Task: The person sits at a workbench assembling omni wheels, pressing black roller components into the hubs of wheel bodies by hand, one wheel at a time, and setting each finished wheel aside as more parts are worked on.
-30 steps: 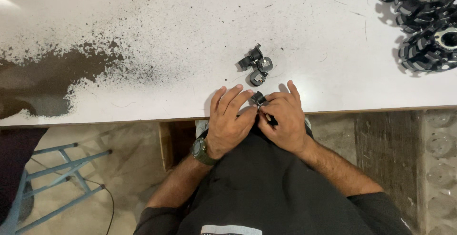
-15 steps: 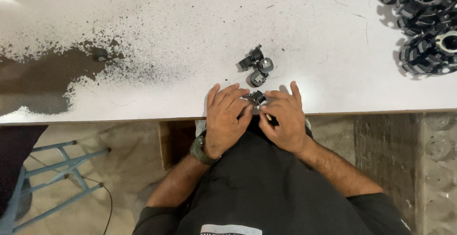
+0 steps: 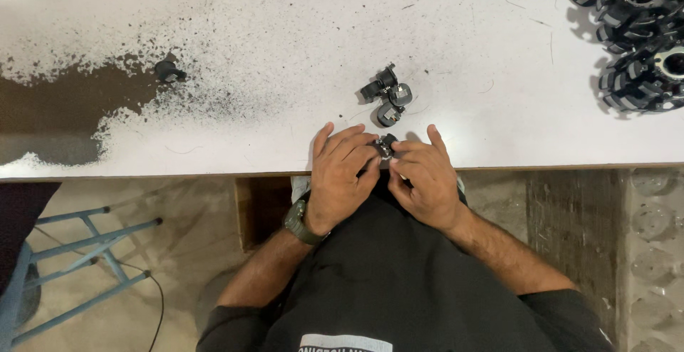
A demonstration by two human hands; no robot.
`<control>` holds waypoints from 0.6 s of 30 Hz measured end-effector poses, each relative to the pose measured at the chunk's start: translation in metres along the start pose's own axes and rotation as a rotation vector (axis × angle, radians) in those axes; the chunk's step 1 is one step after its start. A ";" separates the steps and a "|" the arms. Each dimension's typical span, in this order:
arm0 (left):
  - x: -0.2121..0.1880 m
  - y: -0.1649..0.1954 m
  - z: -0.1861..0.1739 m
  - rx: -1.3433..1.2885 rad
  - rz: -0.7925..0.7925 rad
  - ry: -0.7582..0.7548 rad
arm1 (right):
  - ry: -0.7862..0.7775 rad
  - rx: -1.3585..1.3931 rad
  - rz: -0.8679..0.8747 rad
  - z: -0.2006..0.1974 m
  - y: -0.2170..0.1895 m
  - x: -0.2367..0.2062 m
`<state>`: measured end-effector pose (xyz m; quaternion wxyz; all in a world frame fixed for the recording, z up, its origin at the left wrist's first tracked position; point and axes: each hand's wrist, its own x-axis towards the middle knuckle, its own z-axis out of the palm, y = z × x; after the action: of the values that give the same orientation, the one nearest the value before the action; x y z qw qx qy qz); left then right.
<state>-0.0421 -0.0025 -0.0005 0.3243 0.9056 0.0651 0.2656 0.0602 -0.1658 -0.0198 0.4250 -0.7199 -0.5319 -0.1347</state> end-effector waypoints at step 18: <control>-0.003 -0.001 0.007 0.050 0.004 0.080 | -0.111 -0.200 0.138 -0.015 0.002 0.021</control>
<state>-0.0408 -0.0057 -0.0067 0.2982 0.9021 0.0828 0.3008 0.0747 -0.1638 0.0018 0.3292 -0.8000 -0.4877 -0.1173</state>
